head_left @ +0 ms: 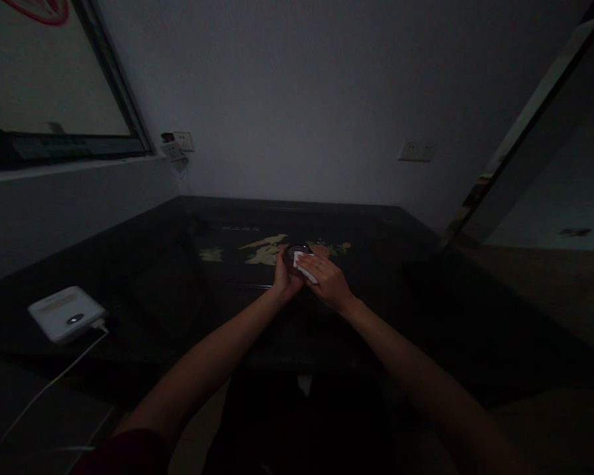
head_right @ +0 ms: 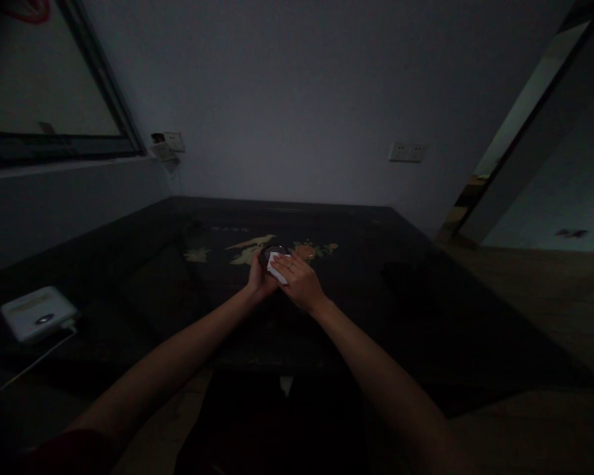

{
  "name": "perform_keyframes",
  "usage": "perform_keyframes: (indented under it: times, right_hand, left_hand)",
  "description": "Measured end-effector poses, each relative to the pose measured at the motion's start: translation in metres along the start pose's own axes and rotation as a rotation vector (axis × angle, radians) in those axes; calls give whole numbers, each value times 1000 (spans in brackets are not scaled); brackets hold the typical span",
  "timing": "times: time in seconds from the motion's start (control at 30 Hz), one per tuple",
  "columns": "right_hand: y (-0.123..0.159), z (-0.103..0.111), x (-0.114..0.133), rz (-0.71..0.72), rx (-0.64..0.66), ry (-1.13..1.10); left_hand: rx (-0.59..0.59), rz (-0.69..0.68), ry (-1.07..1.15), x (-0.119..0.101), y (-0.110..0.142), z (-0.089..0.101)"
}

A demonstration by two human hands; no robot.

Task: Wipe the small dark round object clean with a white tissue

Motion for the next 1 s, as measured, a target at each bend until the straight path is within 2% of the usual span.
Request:
perform_keyframes:
  times: [0.27, 0.47, 0.67, 0.83, 1.0]
  right_hand:
    - [-3, -1, -21, -145, -17, -19]
    - [-5, -6, -28, -178, -7, -33]
    - [-5, -10, -18, -108, 45, -44]
    - [-2, -7, -2, 5, 82, -42]
    - [-3, -1, 1, 26, 72, -11]
  left_hand:
    - [-2, 32, -4, 2, 6, -7]
    - [9, 80, -78, 10, 14, -6]
    - [53, 43, -94, 10, 20, -12]
    - [46, 13, -64, 6, 12, -8]
    - [73, 17, -72, 0, 4, -7]
Point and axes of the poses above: each hand's wrist, its own y-axis away from the middle knuckle, its own z-axis out of the back of the hand, x = y × z, the point moved 7 cm from there along -y, towards the middle knuckle, and after that the axes turned 13 degrees about -z, right-handed, at the moved point
